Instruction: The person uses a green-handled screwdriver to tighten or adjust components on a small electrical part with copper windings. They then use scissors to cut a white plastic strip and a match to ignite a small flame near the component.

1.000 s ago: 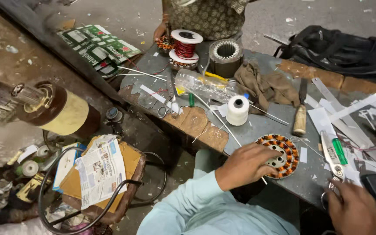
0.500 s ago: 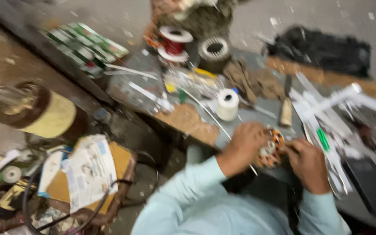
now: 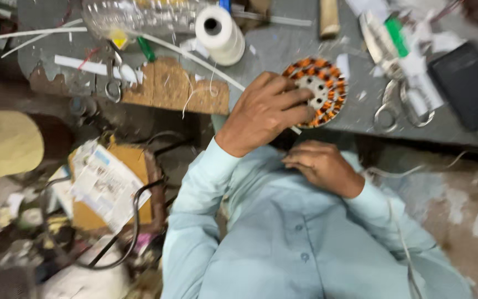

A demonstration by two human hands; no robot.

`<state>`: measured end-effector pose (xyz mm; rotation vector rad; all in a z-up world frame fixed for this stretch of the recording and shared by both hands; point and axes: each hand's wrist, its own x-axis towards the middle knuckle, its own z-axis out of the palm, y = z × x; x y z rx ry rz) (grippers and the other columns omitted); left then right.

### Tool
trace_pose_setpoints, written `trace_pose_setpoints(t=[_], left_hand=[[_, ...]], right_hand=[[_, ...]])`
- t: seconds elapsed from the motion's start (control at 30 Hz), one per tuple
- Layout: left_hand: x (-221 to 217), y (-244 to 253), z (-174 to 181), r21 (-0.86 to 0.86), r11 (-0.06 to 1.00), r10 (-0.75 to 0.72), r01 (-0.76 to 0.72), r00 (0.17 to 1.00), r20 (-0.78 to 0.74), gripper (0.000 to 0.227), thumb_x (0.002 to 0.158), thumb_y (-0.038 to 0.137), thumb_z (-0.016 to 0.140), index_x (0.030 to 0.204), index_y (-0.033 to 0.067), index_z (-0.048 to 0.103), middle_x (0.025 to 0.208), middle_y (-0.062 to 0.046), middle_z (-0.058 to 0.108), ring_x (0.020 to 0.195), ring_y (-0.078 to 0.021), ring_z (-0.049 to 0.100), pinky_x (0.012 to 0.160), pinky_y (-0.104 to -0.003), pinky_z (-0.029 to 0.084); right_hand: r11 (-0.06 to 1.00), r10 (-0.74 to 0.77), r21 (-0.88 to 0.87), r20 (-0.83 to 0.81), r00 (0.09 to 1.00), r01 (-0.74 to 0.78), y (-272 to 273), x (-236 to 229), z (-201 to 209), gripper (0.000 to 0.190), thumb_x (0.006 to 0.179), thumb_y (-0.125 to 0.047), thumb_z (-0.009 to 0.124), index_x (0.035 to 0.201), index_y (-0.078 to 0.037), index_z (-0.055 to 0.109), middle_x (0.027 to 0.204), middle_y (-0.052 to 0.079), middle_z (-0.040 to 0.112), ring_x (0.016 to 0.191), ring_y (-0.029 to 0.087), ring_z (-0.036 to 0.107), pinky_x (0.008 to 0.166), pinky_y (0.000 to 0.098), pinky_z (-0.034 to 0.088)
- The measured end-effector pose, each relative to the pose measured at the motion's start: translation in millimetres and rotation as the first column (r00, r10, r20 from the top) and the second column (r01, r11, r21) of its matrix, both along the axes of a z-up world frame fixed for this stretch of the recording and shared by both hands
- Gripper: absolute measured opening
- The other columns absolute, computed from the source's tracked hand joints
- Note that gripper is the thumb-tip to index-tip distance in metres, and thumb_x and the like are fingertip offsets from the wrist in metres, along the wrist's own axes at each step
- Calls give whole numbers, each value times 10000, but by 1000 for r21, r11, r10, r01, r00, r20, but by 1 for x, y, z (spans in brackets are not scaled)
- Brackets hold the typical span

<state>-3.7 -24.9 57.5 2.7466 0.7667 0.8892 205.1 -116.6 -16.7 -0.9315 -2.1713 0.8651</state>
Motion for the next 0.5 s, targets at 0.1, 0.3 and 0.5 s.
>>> trace_pose_setpoints(t=[0.1,0.3,0.5], left_hand=[[-13,-12,-19,-75,996,56,-41,976,208,251,921,77,690,1152,165,735,1344,-70,673,1289,-305,606,1053,-405,515],[-9,-55,-43,-682,628,539,-375,842,33,276,828,283,841,970,50,802,836,-150,771,704,-247,757,643,-338,579],[-33,-60,-53,-727,658,466,-194,864,191,199,966,196,692,1072,38,752,975,-130,773,843,-264,780,733,-339,604]], right_hand=[[998,54,11,49,997,-54,0,-5,-14,126,828,-23,727,938,-70,765,987,92,757,902,292,724,797,389,586],[983,183,26,5,983,-183,1,-26,2,140,853,-66,740,991,-61,759,979,103,756,911,282,715,787,388,577],[999,28,-31,-77,997,-30,29,-28,47,330,863,-43,727,1192,-59,733,1027,122,725,854,234,712,746,339,593]])
